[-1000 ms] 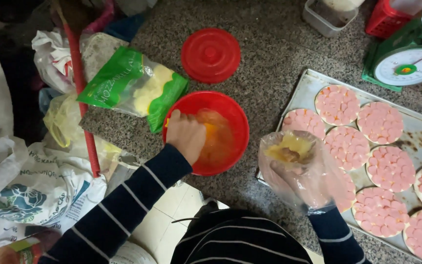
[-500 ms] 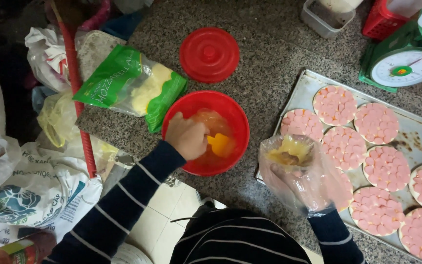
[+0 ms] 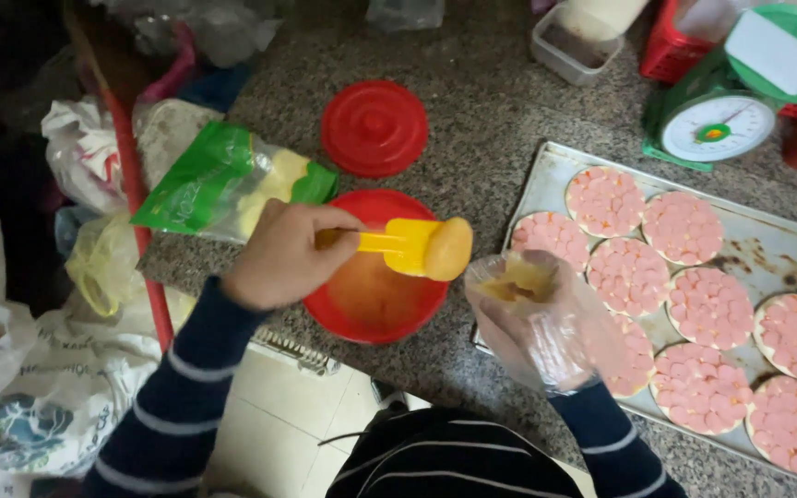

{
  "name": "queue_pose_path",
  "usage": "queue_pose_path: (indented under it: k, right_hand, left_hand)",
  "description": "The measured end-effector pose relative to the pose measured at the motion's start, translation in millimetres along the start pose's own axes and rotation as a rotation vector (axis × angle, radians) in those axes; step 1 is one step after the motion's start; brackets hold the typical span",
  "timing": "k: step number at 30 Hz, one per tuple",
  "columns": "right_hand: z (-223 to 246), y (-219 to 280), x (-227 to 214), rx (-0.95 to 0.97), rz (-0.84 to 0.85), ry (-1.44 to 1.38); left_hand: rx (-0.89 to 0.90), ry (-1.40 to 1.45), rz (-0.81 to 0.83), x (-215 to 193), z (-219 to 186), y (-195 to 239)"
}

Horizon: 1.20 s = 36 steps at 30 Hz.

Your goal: The person fills a piping bag with a yellow sauce and pipes it onto small round dough bases topped with sliced sausages. They then sprinkle corn kernels over the sauced bases on a metal tray.

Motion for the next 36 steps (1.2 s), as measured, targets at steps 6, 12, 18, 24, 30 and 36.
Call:
queue_pose_path:
  k: [6,12,18,24,30,36]
  right_hand:
    - [10,6,23,-0.121,-0.034,-0.205]
    - [24,2,37,-0.232,-0.032,-0.404]
    - [34,0,35,-0.334,0.007,-0.584]
    - [35,5,17,-0.423,0.090,-0.755]
    - [32,13,11,-0.507,0.159,-0.707]
    - [28,17,0,-0.368,-0.052,-0.120]
  left_hand:
    - [0.554,-0.365,-0.503,37,-63,39]
    - [0.825,-0.778,-0.621,88,-84,75]
    - [0.888,-0.997,-0.524,65,-83,97]
    - [0.675,-1.051,-0.657,5,-64,81]
    - [0.260,-1.138,-0.363,37,20,12]
    - [0.234,-1.121,-0.207,90,68,-36]
Point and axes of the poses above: each hand's wrist, its own y-axis away from the middle knuckle, its own x-axis out of the palm, z = x × y, the point moved 2 cm from there along -y, towards the middle knuckle, and after that the axes turned 6 degrees about y, right-handed, at the moved point
